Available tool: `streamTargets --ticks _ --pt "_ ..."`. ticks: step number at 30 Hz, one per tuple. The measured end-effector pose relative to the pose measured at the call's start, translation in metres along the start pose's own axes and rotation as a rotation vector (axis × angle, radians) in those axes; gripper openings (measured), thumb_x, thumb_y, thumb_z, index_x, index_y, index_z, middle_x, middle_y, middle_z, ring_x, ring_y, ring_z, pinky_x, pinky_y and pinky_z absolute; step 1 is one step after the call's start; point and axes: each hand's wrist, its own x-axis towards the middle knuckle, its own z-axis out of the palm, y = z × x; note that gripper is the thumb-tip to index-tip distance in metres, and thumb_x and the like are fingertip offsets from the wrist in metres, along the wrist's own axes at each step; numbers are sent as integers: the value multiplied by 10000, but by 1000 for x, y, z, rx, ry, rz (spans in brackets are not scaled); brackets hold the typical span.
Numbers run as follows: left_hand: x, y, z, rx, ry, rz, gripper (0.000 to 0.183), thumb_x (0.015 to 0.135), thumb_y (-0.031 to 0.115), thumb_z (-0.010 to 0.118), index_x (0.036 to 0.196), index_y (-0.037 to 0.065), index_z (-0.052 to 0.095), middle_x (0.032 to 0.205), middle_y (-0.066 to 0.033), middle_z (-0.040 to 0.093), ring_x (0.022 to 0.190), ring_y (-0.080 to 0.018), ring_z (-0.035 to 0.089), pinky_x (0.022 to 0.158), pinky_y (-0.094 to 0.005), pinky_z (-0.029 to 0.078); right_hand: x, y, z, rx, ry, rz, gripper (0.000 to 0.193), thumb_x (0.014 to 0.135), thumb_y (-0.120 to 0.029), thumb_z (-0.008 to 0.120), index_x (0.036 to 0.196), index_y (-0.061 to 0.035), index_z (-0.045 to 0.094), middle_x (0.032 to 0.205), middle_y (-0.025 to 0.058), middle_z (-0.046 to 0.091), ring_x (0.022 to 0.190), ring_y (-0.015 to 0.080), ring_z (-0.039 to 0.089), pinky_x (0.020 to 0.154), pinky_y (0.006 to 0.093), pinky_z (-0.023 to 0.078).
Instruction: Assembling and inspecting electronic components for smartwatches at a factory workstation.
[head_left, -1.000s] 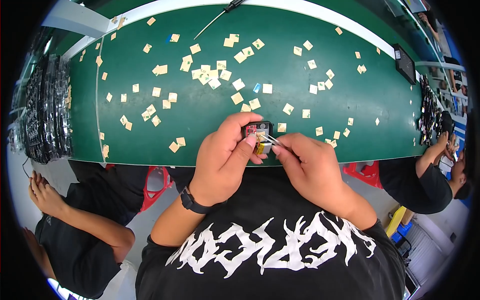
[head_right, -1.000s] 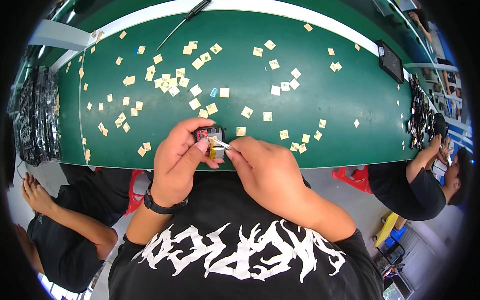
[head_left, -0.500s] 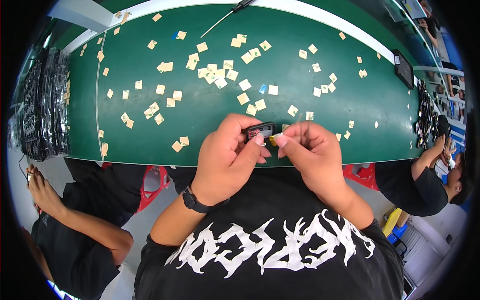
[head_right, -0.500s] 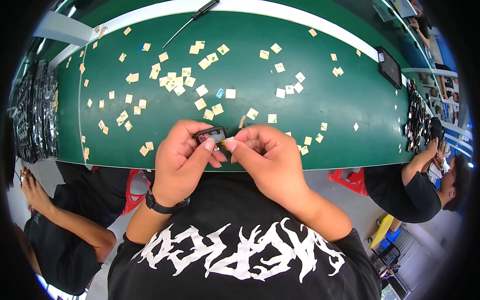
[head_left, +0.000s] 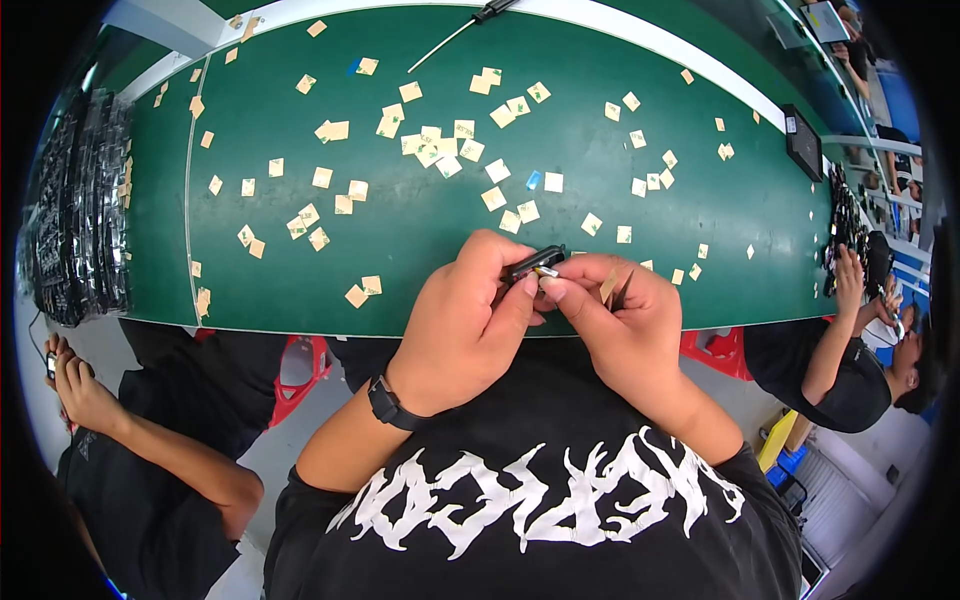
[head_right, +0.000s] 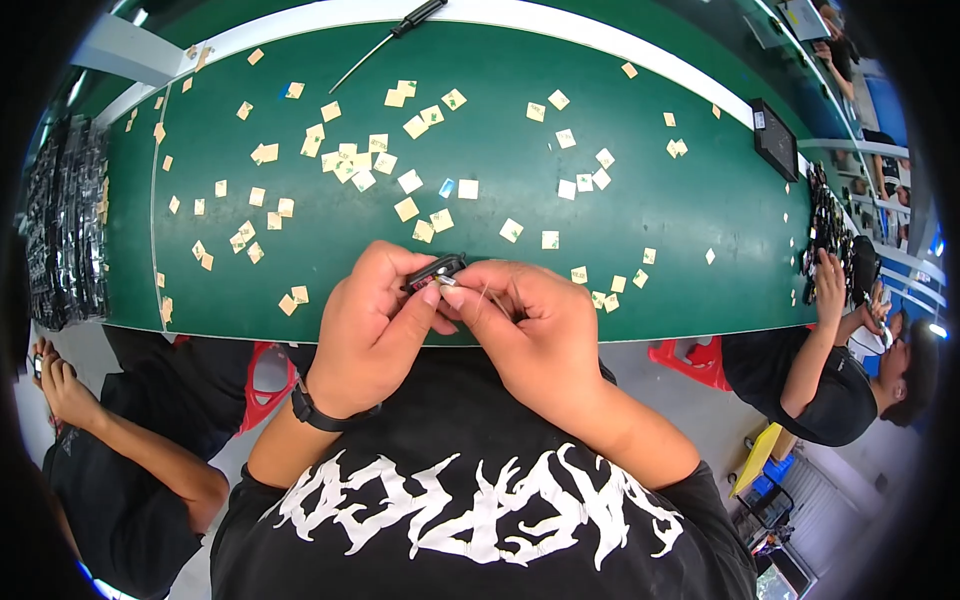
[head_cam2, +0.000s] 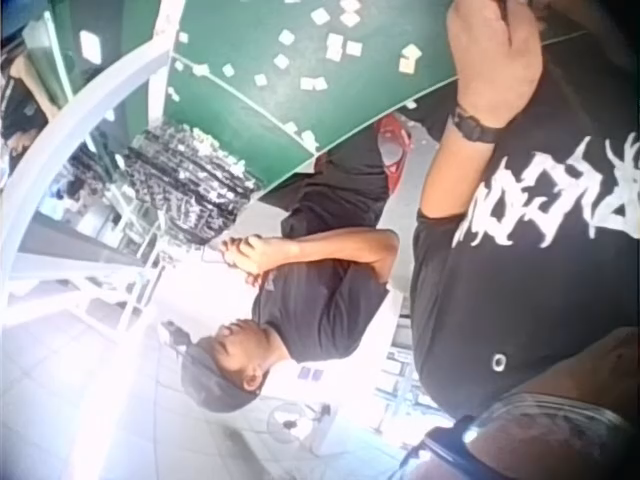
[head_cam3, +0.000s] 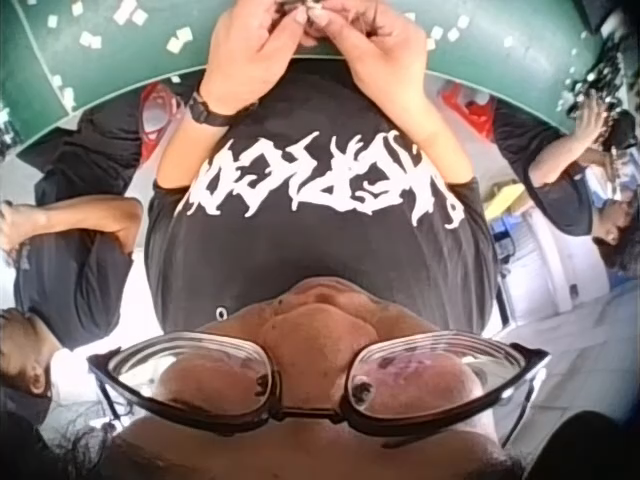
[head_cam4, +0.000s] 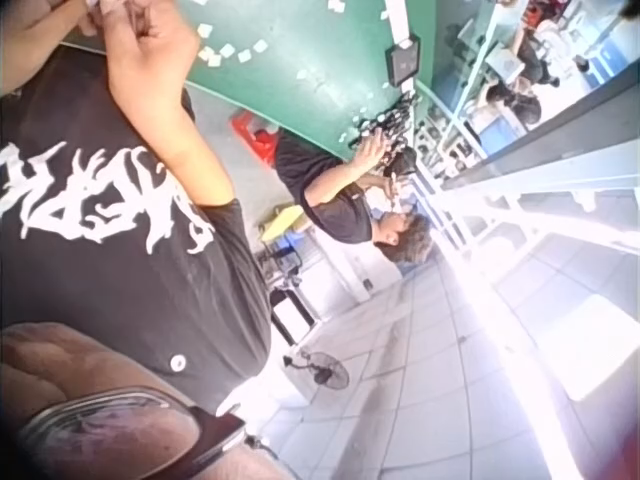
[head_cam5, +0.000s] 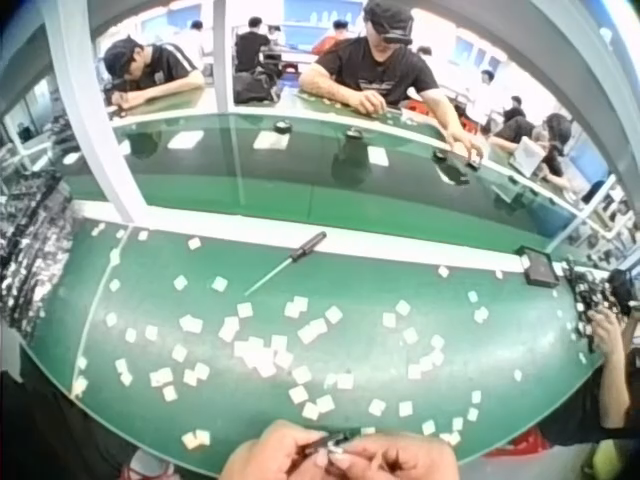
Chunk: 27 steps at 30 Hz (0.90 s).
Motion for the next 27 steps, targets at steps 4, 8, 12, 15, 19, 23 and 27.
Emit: streamTargets --ticks 4,8,12,15,19,23,27 --pt "0 -3 -7 -20 -59 82 156 1029 12 520 1165 -48 474 1034 -137 679 852 -152 702 748 -288 579 6 0 -1 -70 15 -93 122 920 -71 752 980 36 751 885 44 719 690 29 571 574 197 428" --pt "0 -6 -11 -81 -116 71 155 1036 5 489 1178 -51 458 1059 -149 671 895 -173 706 771 -307 587 11 -5 -1 -190 27 -152 114 877 -53 791 904 42 735 775 16 637 663 37 535 563 198 410" --pt "-1 -7 -14 -115 -144 73 149 1038 0 476 1176 -47 447 1076 -167 658 928 -195 707 779 -318 594 22 -5 -1 -39 73 11 158 818 -34 838 827 5 685 723 -51 531 659 12 486 549 192 375" --pt "-1 -8 -14 -109 -148 102 143 1036 -5 477 1171 -40 446 1080 -173 649 923 -194 704 775 -314 592 28 -2 -6 85 -26 93 179 815 -46 841 830 -13 665 722 -67 522 656 -1 460 549 185 360" --pt "-1 -12 -19 -107 -185 86 149 1032 -6 485 1173 -32 445 1088 -169 638 908 -188 699 760 -306 588 32 -13 -9 22 -141 197 165 841 -67 824 844 -3 671 708 -60 549 650 5 467 554 187 363" --pt "0 -9 -14 -183 -140 68 203 1024 7 520 1209 -29 444 1053 -143 635 863 -174 689 717 -288 576 33 -15 -8 63 -176 192 148 875 -81 793 857 3 672 712 -50 581 656 18 485 575 198 381" --pt "-1 0 -9 -218 -35 -63 284 1008 8 561 1273 -41 471 1012 -115 642 828 -151 678 679 -265 561 27 -21 -10 91 -131 271 145 898 -96 775 868 0 671 738 -44 601 673 25 495 597 202 398"
